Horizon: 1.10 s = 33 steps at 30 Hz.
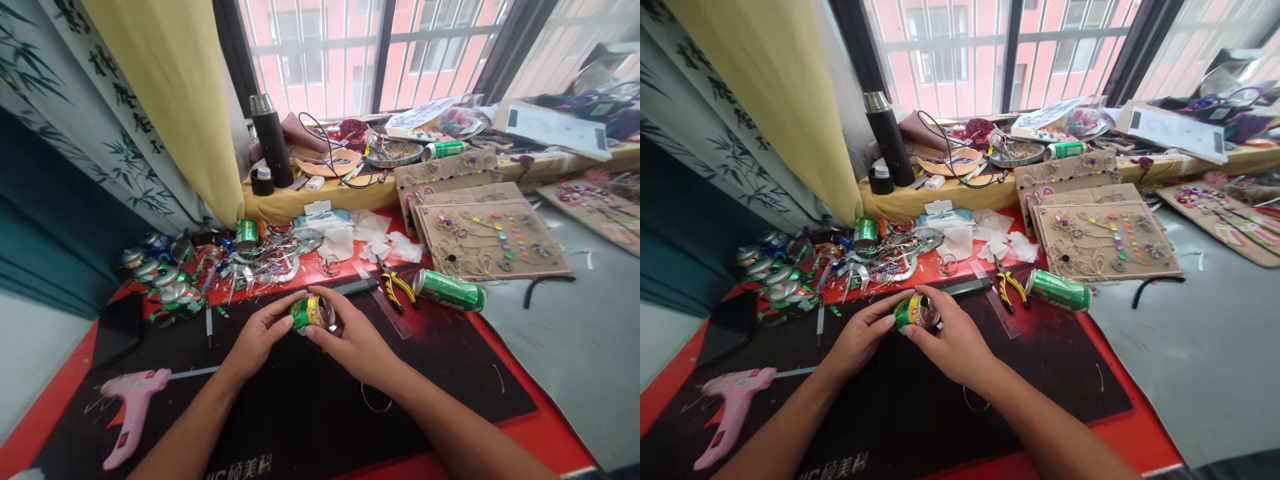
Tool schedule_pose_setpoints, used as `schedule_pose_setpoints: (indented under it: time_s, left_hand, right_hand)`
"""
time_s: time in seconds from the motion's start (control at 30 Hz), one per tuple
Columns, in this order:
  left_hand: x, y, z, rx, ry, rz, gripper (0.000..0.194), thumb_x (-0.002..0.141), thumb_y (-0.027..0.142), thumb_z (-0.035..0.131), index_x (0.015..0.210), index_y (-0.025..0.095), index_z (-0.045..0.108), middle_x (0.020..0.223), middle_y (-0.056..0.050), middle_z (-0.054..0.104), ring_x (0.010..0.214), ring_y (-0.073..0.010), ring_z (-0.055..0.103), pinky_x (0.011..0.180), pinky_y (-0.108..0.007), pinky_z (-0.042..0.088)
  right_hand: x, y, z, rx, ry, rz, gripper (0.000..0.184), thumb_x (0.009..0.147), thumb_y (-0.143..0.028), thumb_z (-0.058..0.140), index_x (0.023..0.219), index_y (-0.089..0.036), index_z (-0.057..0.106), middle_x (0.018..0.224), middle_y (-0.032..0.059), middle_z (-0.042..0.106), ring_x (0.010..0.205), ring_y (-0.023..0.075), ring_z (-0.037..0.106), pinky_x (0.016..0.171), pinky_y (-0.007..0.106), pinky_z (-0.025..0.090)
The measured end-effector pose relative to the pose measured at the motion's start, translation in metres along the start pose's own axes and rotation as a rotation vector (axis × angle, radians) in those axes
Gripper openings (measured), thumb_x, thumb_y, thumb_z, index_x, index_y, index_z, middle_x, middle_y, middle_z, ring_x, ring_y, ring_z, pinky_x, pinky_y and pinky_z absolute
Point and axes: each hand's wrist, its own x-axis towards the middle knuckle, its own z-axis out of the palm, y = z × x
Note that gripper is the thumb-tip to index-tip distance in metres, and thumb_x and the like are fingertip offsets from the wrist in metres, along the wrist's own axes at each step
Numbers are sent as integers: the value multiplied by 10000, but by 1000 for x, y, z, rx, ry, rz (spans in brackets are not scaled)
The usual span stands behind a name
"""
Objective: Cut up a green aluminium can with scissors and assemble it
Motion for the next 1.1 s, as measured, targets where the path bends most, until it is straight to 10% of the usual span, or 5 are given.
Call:
schedule_pose_setpoints:
  time_s: [1.1]
  left_hand:
    - [-2, -2, 6, -102, 4, -20, 506, 977, 430, 749, 1452, 257, 719, 1579, -121, 640, 1448, -382, 607, 1239, -507, 448]
  right_hand:
    - [-2, 2, 4, 56, 22, 30, 631, 954, -311, 788, 1545, -371, 572, 1374, 75, 694, 1287, 328, 648, 977, 479, 636]
